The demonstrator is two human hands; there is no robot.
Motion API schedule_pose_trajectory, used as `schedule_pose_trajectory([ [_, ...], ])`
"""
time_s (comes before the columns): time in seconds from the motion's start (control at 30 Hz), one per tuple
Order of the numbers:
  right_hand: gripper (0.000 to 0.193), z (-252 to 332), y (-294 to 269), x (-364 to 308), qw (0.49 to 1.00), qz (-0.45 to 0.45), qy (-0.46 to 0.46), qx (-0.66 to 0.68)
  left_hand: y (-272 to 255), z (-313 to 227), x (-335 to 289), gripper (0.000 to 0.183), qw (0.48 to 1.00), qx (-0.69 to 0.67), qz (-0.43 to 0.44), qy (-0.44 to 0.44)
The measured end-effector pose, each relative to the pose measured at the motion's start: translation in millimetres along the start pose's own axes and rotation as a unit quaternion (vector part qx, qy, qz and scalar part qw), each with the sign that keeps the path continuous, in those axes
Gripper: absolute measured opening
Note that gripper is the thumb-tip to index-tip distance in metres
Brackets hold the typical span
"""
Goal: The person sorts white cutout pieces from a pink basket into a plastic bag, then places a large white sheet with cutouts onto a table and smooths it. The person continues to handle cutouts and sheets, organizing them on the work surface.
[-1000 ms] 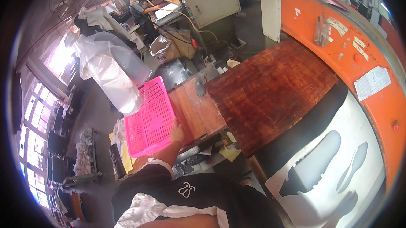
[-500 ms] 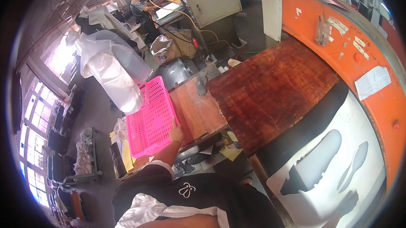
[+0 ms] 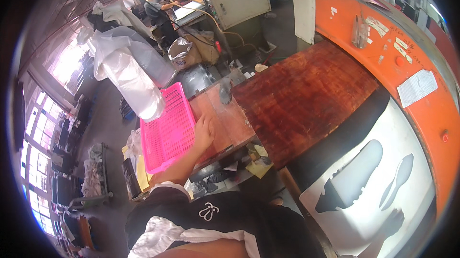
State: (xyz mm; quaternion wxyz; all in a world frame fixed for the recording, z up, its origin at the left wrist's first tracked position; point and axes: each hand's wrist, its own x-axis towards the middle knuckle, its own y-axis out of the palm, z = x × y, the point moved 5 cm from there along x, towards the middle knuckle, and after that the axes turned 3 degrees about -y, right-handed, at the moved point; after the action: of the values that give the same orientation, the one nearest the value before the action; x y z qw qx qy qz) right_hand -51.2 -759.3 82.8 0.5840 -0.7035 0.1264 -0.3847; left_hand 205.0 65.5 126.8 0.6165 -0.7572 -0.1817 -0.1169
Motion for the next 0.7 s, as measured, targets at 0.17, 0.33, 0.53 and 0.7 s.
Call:
schedule_pose_trajectory([
  [0.17,0.046,-1,2,1,1.000,-0.001,0.001,-0.016,-170,-157,42,0.036,0.898,-0.234,-0.186,0.322],
  [0.33,0.047,7,-7,2,1.000,0.006,0.013,0.008,-322,-254,-12,0.043,0.796,-0.245,-0.278,0.478],
  [0.53,0.040,33,-33,-5,0.999,-0.013,-0.026,-0.016,-353,-293,-36,0.040,0.762,-0.274,-0.300,0.504],
  [0.7,0.037,39,-46,-5,0.992,-0.095,0.024,0.077,-351,-303,-34,0.037,0.752,-0.280,-0.292,0.521],
])
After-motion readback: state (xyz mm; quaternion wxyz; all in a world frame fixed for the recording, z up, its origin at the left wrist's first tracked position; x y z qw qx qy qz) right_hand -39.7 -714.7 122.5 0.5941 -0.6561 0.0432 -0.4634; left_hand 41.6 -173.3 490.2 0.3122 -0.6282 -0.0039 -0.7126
